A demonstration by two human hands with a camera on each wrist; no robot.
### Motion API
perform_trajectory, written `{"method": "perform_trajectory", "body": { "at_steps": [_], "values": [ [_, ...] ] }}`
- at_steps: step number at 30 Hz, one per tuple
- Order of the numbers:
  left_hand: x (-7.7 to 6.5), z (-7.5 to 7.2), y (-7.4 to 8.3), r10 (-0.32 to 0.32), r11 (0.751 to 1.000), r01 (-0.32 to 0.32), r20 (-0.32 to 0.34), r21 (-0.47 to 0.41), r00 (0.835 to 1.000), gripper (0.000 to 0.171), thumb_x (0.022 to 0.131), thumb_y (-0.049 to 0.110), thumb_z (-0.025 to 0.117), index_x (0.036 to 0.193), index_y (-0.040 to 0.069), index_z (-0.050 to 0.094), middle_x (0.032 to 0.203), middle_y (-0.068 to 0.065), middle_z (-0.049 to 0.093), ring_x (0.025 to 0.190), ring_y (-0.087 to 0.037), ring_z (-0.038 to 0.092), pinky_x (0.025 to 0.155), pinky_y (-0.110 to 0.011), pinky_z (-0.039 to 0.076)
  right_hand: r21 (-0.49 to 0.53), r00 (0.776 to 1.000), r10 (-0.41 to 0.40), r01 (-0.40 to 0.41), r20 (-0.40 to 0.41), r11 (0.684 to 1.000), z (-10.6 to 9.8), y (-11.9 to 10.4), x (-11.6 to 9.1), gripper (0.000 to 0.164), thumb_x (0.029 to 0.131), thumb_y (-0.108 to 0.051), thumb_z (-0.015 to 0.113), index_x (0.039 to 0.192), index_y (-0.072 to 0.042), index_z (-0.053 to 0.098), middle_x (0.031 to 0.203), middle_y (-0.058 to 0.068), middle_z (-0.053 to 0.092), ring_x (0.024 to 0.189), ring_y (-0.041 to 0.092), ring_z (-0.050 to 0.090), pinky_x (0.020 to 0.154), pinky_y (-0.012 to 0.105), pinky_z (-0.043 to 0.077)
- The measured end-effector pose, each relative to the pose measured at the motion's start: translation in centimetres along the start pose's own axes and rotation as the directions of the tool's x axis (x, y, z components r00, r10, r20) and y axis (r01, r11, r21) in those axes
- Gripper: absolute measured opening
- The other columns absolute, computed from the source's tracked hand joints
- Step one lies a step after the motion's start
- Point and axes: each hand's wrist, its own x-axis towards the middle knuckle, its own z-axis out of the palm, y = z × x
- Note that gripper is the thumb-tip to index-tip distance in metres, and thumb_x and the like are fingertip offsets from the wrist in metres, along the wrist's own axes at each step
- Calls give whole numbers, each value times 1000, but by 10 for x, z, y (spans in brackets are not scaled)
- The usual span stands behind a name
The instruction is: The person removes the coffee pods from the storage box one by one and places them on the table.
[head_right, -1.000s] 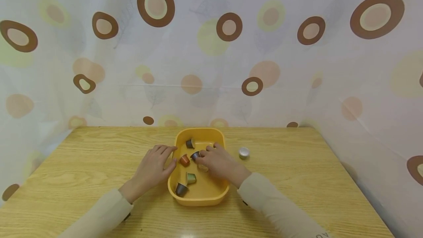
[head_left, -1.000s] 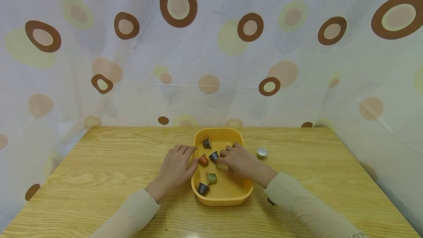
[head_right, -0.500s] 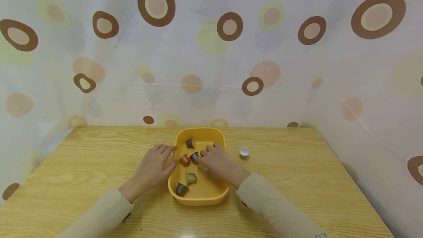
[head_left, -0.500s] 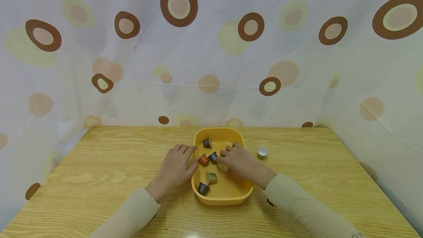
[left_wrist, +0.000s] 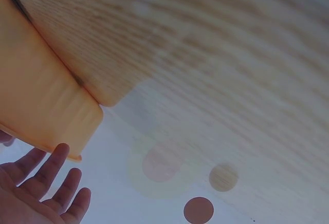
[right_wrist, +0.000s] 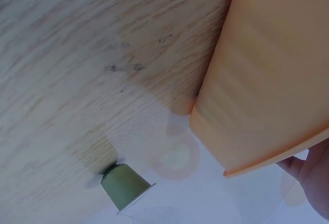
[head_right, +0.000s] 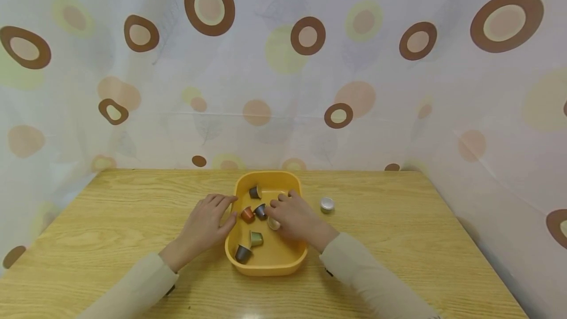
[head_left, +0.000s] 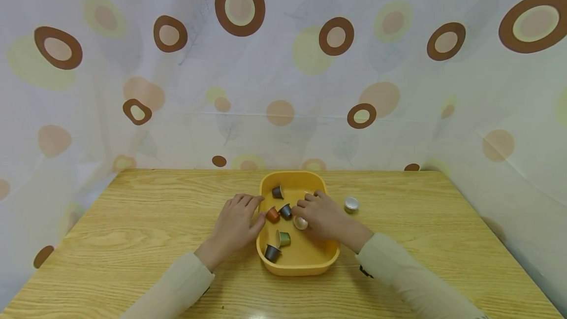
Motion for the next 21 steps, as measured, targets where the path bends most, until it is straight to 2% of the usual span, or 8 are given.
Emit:
{"method": "perform_trajectory", "body": {
  "at_steps": [5, 13, 21],
  "values": [
    [0, 0, 1, -1, 1000, 1, 6, 1, 1000, 36, 90, 30, 51, 118, 10, 58, 109, -5, 63, 105, -25, 55, 89, -42, 45, 10, 999, -7, 7, -42, 1000, 1, 3, -1, 23, 79, -31, 68, 97, -18, 61, 87, -4, 61, 80, 16, 54, 72, 34, 43],
    [0, 0, 0, 1, 1000, -1, 2, 9, 1000, 36, 90, 30, 51, 119, 10, 58, 110, -5, 63, 105, -24, 55, 89, -41, 45, 55, 1000, 7, -6, -16, 998, -7, 6, -4, 26, 78, -26, 69, 101, -18, 60, 91, -4, 61, 81, 16, 53, 73, 34, 41],
    [0, 0, 0, 6, 1000, -6, -6, 1, 1000, 36, 90, 30, 51, 118, 9, 58, 109, -6, 63, 104, -25, 55, 90, -42, 45, 93, 999, 31, -27, -40, 995, -14, 13, -6, 31, 73, -27, 73, 99, -19, 60, 92, -5, 61, 82, 16, 54, 74, 35, 42]
  ]
}}
